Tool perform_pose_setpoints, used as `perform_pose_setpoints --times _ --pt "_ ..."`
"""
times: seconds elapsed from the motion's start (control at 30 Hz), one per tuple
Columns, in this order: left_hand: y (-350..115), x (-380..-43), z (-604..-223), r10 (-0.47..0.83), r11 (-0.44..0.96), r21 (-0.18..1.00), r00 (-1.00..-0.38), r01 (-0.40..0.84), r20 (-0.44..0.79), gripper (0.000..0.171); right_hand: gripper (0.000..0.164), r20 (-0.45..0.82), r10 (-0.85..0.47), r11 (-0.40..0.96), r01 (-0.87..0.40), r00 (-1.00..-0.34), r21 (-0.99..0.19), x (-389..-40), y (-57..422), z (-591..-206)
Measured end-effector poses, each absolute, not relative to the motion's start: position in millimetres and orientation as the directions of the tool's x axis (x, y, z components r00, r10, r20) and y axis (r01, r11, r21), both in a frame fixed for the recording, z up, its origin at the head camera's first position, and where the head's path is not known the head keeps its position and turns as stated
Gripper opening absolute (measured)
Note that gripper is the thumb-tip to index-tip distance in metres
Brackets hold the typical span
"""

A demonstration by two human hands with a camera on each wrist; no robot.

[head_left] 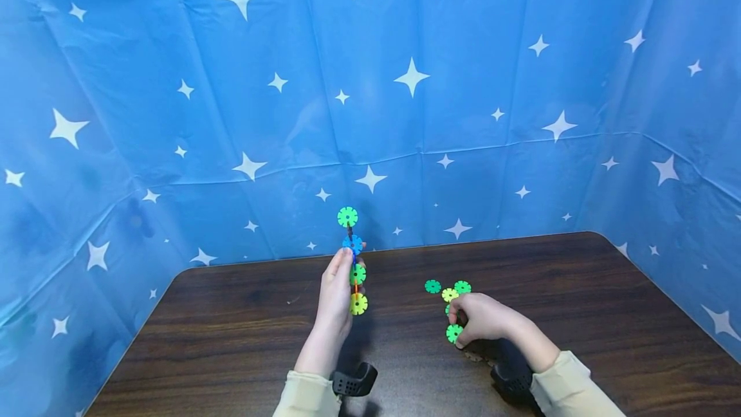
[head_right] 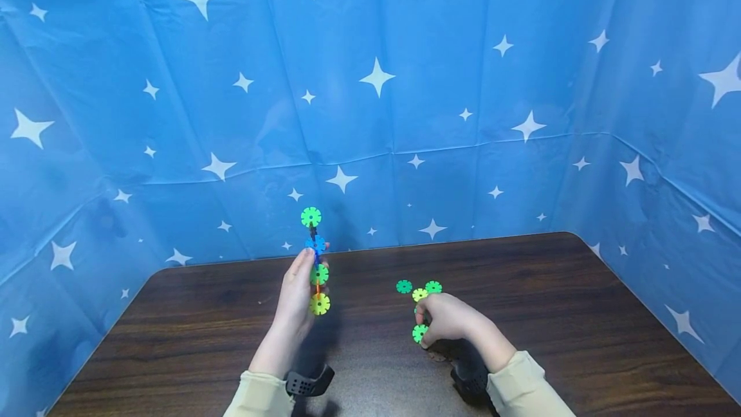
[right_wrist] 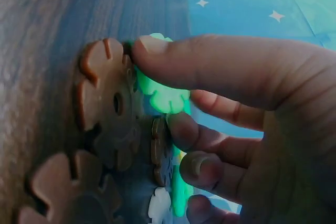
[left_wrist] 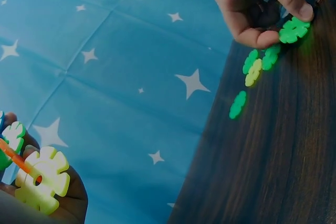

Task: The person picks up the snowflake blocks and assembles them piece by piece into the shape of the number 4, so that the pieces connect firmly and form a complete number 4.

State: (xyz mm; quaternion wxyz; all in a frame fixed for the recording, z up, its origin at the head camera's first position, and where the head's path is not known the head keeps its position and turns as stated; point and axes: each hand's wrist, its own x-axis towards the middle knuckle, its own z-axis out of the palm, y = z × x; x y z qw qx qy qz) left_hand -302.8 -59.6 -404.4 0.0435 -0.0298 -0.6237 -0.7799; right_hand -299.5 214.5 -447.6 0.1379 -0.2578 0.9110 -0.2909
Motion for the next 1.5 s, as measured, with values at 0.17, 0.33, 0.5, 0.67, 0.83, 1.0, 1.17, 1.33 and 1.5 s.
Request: perform_pose_setpoints --times 0.17,0.33,0.5,0.67,0.83,1.0,1.17,1.33,1.5 --pt "-59 -304 -406 -0.026 -0.206 0.973 -0.994 0.108 0.105 0.041 0.023 -0.097 -0.56 0.666 -0.378 -0.823 -0.643 -299 213 -445" --pt "-58 -304 -407 -0.025 -0.186 0.977 -0.994 0.105 0.102 0.041 0.018 -0.077 -0.578 0.63 -0.384 -0.813 -0.676 -300 211 -438" --pt "-58 -304 -407 -0.028 -0.195 0.977 -0.996 0.091 0.088 0.041 0.013 0.0 -0.606 0.555 -0.423 -0.795 -0.716 -306 202 -426" --pt "-60 -302 -407 -0.029 -0.216 0.974 -0.997 0.072 0.067 0.042 0.01 0.068 -0.6 0.44 -0.399 -0.797 -0.805 -314 184 -412" --pt "-61 -301 -409 -0.026 -0.231 0.969 -0.997 0.082 0.078 0.044 0.012 0.155 -0.561 0.281 -0.364 -0.813 -0.888 -322 162 -404" --pt "-60 -302 -411 -0.017 -0.245 0.966 -0.997 0.083 0.081 0.043 0.015 0.164 -0.517 0.161 -0.284 -0.84 -0.945 -324 142 -407" --pt "-56 -302 -410 -0.007 -0.245 0.965 -0.995 0.096 0.097 0.043 0.017 0.151 -0.498 0.053 -0.204 -0.854 -0.978 -323 129 -415" --pt "-53 -302 -408 -0.012 -0.255 0.961 -0.994 0.104 0.104 0.042 0.016 0.149 -0.495 -0.016 -0.162 -0.856 -0.987 -322 121 -421" --pt "-52 -302 -408 -0.008 -0.258 0.961 -0.995 0.096 0.097 0.041 0.018 0.147 -0.485 -0.052 -0.139 -0.862 -0.989 -322 116 -422"
